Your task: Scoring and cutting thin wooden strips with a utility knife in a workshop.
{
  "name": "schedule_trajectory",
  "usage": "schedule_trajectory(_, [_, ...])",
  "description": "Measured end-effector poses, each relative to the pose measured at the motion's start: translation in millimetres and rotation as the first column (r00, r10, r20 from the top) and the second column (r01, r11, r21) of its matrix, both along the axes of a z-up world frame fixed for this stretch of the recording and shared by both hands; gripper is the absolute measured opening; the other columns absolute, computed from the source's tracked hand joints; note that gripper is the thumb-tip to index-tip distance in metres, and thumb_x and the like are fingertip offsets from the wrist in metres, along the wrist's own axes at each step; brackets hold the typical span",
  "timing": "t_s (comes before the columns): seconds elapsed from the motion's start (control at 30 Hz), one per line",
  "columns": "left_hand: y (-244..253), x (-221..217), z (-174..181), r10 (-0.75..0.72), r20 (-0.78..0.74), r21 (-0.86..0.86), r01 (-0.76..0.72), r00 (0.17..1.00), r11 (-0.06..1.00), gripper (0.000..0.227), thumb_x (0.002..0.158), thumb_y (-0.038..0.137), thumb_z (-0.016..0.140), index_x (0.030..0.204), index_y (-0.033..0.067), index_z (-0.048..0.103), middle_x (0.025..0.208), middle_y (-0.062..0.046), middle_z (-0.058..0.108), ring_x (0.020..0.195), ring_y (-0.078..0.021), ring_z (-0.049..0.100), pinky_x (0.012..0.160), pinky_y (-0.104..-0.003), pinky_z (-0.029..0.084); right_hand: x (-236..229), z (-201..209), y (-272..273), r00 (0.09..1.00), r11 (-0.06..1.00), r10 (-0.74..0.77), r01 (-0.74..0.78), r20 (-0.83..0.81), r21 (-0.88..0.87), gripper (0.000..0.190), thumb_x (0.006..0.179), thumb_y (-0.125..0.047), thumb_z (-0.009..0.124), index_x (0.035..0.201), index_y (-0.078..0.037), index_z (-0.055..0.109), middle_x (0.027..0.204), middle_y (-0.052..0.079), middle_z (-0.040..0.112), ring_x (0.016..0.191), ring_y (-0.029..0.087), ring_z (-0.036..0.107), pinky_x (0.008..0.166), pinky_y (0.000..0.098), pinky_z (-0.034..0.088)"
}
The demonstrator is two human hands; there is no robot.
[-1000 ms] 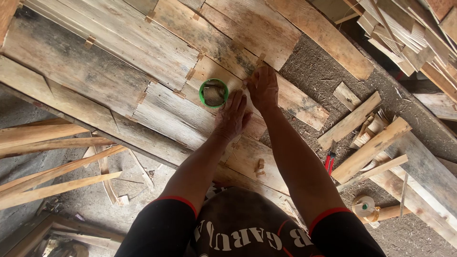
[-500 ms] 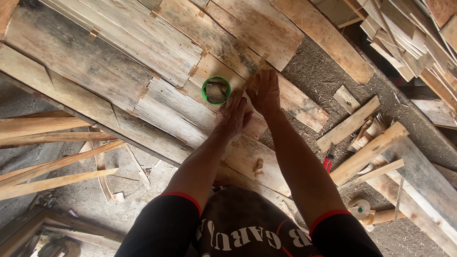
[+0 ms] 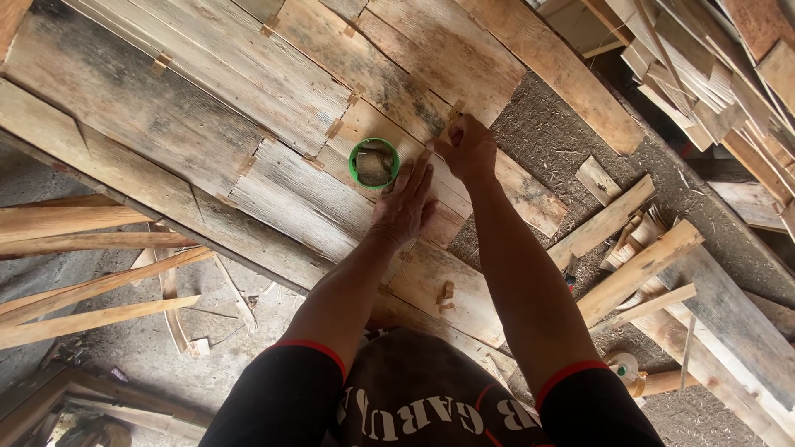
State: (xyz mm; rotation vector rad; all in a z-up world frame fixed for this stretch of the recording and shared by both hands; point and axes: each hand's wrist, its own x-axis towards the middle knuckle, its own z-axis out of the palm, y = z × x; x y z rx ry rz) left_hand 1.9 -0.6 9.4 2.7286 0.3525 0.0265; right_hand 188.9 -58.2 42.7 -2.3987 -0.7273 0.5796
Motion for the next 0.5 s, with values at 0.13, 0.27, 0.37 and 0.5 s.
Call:
schedule_trajectory(0.13, [-1,0,-4,-0.007,0.007,0.075,0.006,1.000,0.997,0.073,0.101,0.047,0.047,0.155,-0.0011,0.040,0.170,-0.015,0.016,0.149,-0.0335,0.032,0.118,-0.043,0.039,7,-2,7,0.996,0.991,-0.080,0.076,-0.033,-0.107,0.049,0.065,-0.041,0.100,0.080,-0.012,0.063,0.074,0.001,0.068,0.064,0.014,0.063,0.057,0.0322,0.052])
schedule_trajectory(0.27, [0,1,-4,-0.023,-0.012,0.089,0.024,1.000,0.996,0.072,0.102,0.046,0.045,0.155,-0.0027,0.041,0.170,-0.018,0.018,0.147,-0.0348,0.033,0.119,-0.044,0.038,12,-2,12,0.987,0.972,-0.140,0.122,-0.075,-0.202,0.050,0.062,-0.044,0.099,0.075,-0.012,0.063,0.071,0.000,0.069,0.062,0.012,0.064,0.057,0.0330,0.053])
schedule_trajectory(0.37, [-3,1,-7,-0.012,-0.010,0.102,0.013,1.000,0.995,0.072,0.103,0.047,0.043,0.155,-0.0018,0.041,0.170,-0.018,0.019,0.148,-0.0350,0.031,0.119,-0.044,0.038,15,-7,13,0.980,0.963,-0.175,0.150,-0.094,-0.222,0.047,0.063,-0.043,0.099,0.071,-0.013,0.063,0.071,-0.001,0.069,0.063,0.012,0.065,0.057,0.0337,0.053])
schedule_trajectory(0.5, [-5,0,-16,-0.002,0.011,0.119,0.001,1.000,0.993,0.072,0.102,0.048,0.042,0.154,-0.0008,0.041,0.168,-0.018,0.020,0.150,-0.0348,0.030,0.118,-0.044,0.038,17,-18,8,0.995,0.977,-0.104,0.100,-0.010,-0.190,0.048,0.067,-0.045,0.099,0.071,-0.012,0.064,0.071,0.001,0.069,0.062,0.014,0.065,0.058,0.0348,0.054])
